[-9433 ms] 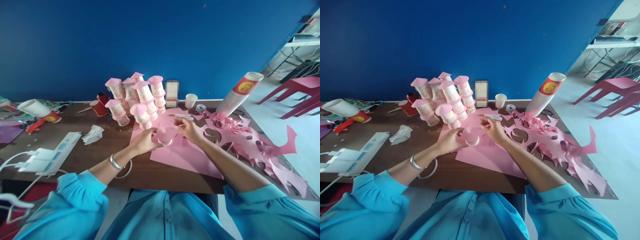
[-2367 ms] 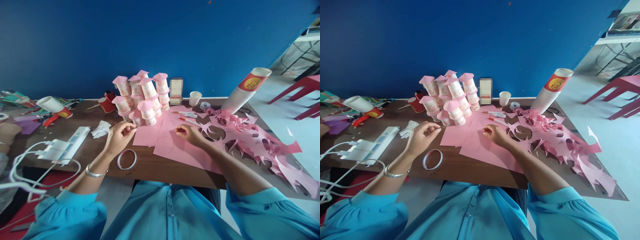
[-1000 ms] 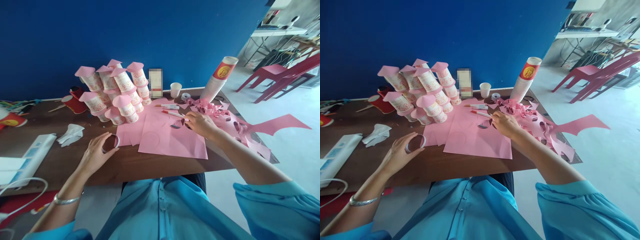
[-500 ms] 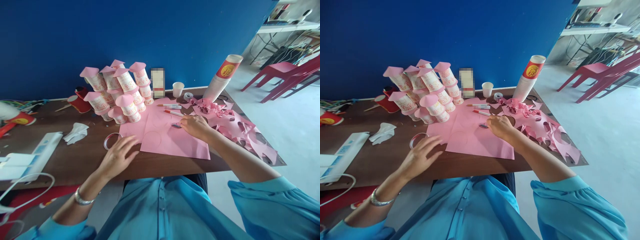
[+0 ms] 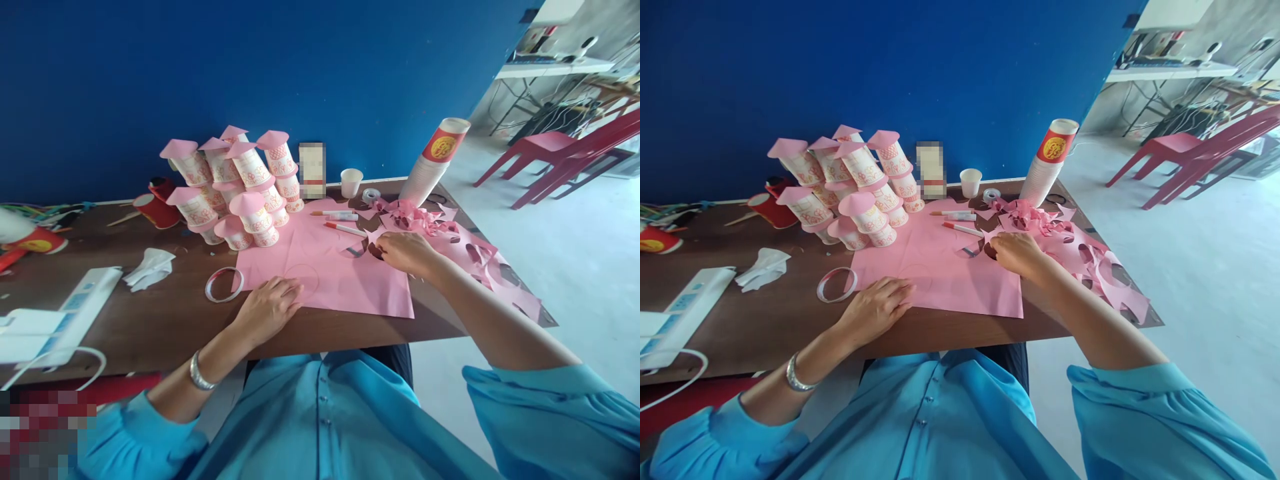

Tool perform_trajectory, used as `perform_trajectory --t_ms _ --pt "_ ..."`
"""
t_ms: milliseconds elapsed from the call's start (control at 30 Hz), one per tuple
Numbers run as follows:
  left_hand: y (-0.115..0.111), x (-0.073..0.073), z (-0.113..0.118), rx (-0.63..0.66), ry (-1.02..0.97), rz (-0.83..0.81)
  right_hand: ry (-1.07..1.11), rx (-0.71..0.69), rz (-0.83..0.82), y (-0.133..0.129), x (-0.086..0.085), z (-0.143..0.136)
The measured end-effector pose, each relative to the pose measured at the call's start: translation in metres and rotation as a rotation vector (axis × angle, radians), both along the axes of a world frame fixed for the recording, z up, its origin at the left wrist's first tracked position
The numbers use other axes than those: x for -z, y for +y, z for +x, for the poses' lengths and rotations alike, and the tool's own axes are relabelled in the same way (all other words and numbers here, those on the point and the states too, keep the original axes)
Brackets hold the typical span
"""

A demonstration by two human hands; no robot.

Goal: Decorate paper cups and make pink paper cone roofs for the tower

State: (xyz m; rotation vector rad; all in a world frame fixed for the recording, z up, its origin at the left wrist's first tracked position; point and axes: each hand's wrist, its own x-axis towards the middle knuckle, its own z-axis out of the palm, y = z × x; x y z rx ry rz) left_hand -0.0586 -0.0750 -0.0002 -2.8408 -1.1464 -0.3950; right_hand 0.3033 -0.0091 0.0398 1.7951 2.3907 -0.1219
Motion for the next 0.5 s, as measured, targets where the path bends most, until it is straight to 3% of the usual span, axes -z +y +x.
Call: perform_trajectory --t_ms 233,500 --pt "-0.006 -0.001 0.001 0.0 -0.008 -0.011 0.055 -0.063 -0.063 -0.004 -0.008 -0.007" --pt "-0.015 0.002 0.001 0.006 -0.018 -0.014 0.071 -0.024 -0.087 -0.008 -0.013 -0.009"
